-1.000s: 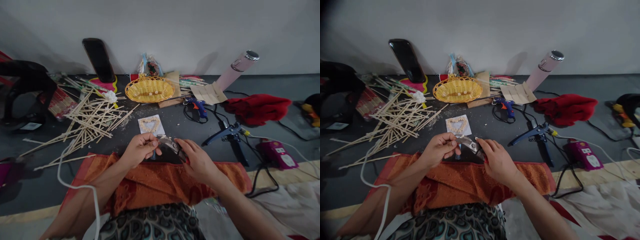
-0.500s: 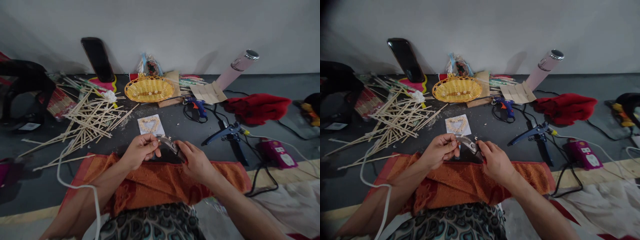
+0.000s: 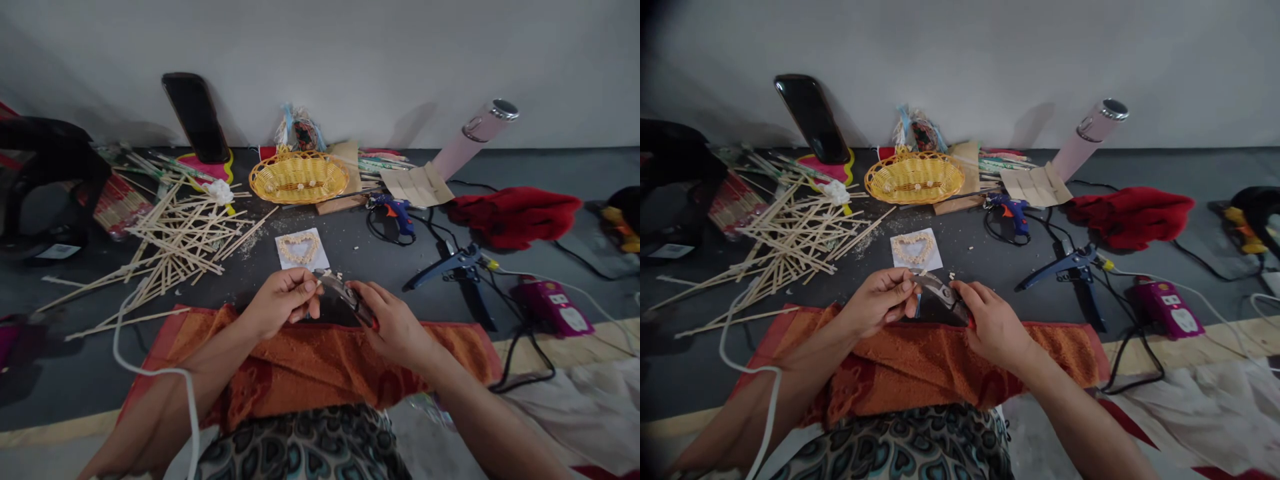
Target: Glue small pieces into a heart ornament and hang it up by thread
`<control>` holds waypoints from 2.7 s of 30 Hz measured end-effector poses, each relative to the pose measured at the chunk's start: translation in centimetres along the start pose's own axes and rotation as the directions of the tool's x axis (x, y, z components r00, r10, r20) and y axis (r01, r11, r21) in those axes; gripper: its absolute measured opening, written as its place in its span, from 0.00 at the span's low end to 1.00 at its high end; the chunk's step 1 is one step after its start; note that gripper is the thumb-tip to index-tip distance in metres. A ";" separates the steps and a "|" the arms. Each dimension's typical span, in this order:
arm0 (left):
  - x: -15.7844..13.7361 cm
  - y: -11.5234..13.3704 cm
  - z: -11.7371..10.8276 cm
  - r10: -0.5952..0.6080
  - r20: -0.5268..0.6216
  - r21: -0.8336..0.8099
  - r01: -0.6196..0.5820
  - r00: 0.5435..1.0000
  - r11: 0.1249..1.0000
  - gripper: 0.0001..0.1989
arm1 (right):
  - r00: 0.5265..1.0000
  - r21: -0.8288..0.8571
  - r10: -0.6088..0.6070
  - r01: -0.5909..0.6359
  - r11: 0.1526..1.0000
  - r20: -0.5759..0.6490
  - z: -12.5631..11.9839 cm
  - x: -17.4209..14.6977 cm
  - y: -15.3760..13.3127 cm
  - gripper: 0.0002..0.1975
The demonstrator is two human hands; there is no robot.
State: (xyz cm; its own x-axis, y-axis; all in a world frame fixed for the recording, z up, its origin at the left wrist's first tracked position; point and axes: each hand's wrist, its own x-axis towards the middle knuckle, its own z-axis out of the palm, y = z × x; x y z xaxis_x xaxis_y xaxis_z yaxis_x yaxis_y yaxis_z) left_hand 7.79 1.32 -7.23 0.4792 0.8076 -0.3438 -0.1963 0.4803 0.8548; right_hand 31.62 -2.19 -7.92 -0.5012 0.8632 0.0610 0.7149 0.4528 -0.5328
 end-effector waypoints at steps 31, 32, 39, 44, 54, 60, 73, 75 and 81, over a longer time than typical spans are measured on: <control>-0.1 0.2 -0.4 0.315 0.056 0.927 -0.166 0.947 0.336 0.14 | 0.994 0.230 0.094 -0.079 0.970 -0.053 -3.3 2.4 0.7 0.12; -0.2 0.2 -0.4 0.317 0.070 0.936 -0.172 0.946 0.306 0.14 | 0.999 0.290 0.053 -0.055 0.956 0.014 -2.8 3.2 -0.1 0.12; -0.2 0.4 -0.7 0.344 0.126 0.962 -0.198 0.931 0.185 0.14 | 0.995 0.428 -0.048 0.004 0.904 0.090 -0.6 5.6 -1.4 0.14; -0.2 0.0 -0.8 0.346 0.192 0.952 -0.260 0.918 0.163 0.13 | 0.998 0.557 -0.048 0.018 0.831 0.039 0.3 5.0 -0.9 0.15; -0.4 0.1 -0.1 0.435 0.164 0.860 -0.344 0.886 0.377 0.10 | 0.999 0.792 0.010 -0.047 0.609 0.052 0.0 4.0 -0.3 0.15; -0.5 0.7 -0.4 0.513 0.022 0.874 -0.266 0.858 0.407 0.09 | 0.989 0.437 0.049 0.016 0.899 -0.139 -1.3 4.6 2.3 0.09; 0.1 -0.1 -0.7 0.525 0.005 0.865 -0.267 0.851 0.425 0.09 | 0.996 -0.133 -0.071 0.064 0.989 -0.049 1.1 5.2 4.5 0.19; 0.2 -0.2 -0.7 0.538 0.012 0.863 -0.280 0.843 0.420 0.09 | 0.996 -0.093 -0.055 0.048 0.994 -0.075 1.1 5.3 4.8 0.17; 0.2 -0.4 -0.8 0.545 0.034 0.869 -0.294 0.838 0.398 0.08 | 0.995 -0.073 0.031 -0.038 0.997 -0.097 1.1 5.3 5.0 0.06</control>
State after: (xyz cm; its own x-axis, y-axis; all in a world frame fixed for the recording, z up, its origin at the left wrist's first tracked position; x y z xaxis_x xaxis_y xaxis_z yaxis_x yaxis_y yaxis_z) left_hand 7.33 1.58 -7.97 0.3239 0.9267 0.1908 0.5241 -0.3437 0.7792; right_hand 31.98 4.39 -11.13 -0.4287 0.8946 0.1263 0.7674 0.4344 -0.4717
